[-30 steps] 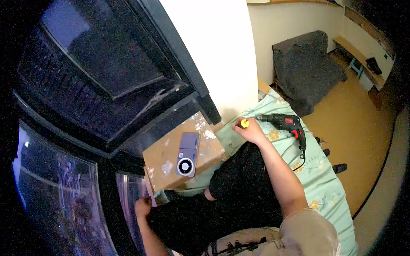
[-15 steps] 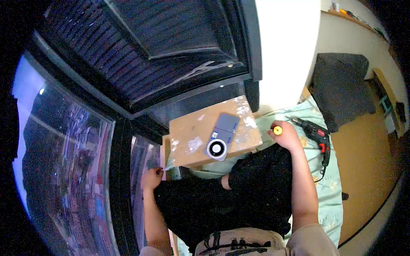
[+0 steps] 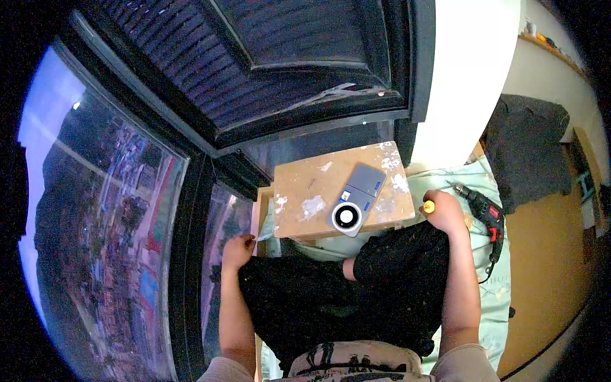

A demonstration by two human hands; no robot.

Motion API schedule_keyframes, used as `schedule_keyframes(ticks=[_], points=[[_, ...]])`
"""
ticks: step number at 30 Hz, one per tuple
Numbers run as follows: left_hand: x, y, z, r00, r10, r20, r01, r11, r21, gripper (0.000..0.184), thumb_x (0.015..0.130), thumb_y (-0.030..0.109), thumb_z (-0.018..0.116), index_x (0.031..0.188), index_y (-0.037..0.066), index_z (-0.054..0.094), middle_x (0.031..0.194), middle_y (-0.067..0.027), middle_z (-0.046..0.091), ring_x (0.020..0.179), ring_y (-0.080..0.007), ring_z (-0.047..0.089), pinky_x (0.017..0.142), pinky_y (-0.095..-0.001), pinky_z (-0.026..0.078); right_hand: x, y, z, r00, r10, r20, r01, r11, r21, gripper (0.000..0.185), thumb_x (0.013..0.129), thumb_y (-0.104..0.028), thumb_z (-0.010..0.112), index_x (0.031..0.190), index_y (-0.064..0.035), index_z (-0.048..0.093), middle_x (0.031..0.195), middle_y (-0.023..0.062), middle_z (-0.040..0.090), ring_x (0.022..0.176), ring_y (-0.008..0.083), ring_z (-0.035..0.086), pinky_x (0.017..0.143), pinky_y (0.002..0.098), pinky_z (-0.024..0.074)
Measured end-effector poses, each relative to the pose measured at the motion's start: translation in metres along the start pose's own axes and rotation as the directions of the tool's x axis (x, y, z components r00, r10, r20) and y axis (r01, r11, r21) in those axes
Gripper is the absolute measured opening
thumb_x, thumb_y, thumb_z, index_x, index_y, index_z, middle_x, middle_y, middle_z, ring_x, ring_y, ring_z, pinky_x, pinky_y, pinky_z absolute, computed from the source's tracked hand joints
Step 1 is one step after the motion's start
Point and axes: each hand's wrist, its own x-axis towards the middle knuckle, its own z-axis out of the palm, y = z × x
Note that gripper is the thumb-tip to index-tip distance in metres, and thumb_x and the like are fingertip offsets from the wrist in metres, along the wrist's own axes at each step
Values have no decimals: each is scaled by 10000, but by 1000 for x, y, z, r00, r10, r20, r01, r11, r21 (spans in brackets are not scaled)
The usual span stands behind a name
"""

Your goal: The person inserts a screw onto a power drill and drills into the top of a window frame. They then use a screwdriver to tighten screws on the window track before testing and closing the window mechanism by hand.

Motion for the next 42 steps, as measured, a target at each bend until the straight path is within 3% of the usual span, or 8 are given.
schedule_keyframes(ticks=[12,18,22,24,32,33,36,42], points=[[-1,2,-2,1000,-4,14,5,998,-55,276,861,245,627,1070,104,739,936,-147,733,876,-349,703,806,-463,556,0,-1,3,999,-37,15,38,997,-63,257,779,-283,732,931,-78,697,903,183,698,885,390,664,773,474,527],[-1,6,-7,999,-37,40,41,994,-104,282,880,254,632,1082,90,742,937,-198,717,886,-370,698,802,-460,552,0,1,4,999,-9,34,12,997,-75,254,768,-286,728,934,-94,710,895,181,704,895,388,671,785,481,532],[0,-5,3,1000,21,-4,-21,996,-85,279,877,249,643,1076,82,746,923,-200,718,880,-370,699,798,-455,552,0,-2,1,998,11,61,-6,997,-78,198,775,-195,662,942,-104,720,882,187,704,887,392,673,786,484,534],[0,-1,2,999,-39,3,39,988,-147,269,879,240,644,1068,78,746,910,-195,719,872,-366,701,791,-452,551,1,1,4,997,25,74,-18,996,-92,201,769,-169,647,946,-104,718,877,185,704,888,388,675,786,481,535],[1,-4,4,999,29,-31,-32,996,-81,249,863,217,656,1045,78,752,891,-179,724,853,-358,701,769,-454,553,2,4,5,993,39,107,-28,994,-105,221,780,-174,641,985,-121,702,907,165,706,897,375,679,780,488,538],[2,-8,6,999,34,-30,-36,996,-80,249,863,217,656,1045,78,752,891,-179,724,853,-358,701,769,-454,553,3,5,6,993,53,104,-43,994,-96,252,793,-280,708,959,-90,705,911,171,707,910,378,674,794,475,529],[4,-6,4,997,78,-24,-79,996,-34,254,861,223,656,1045,76,752,889,-185,723,863,-355,703,777,-451,555,3,4,6,993,57,99,-48,995,-90,247,791,-268,700,960,-88,704,911,174,706,908,378,674,792,476,528],[-2,3,-5,1000,2,-27,-2,1000,-9,255,856,217,661,1046,75,752,903,-203,719,878,-362,700,789,-451,555,1,0,1,996,39,86,-32,997,-77,233,774,-235,680,952,-86,704,907,181,701,904,380,672,789,476,528]])
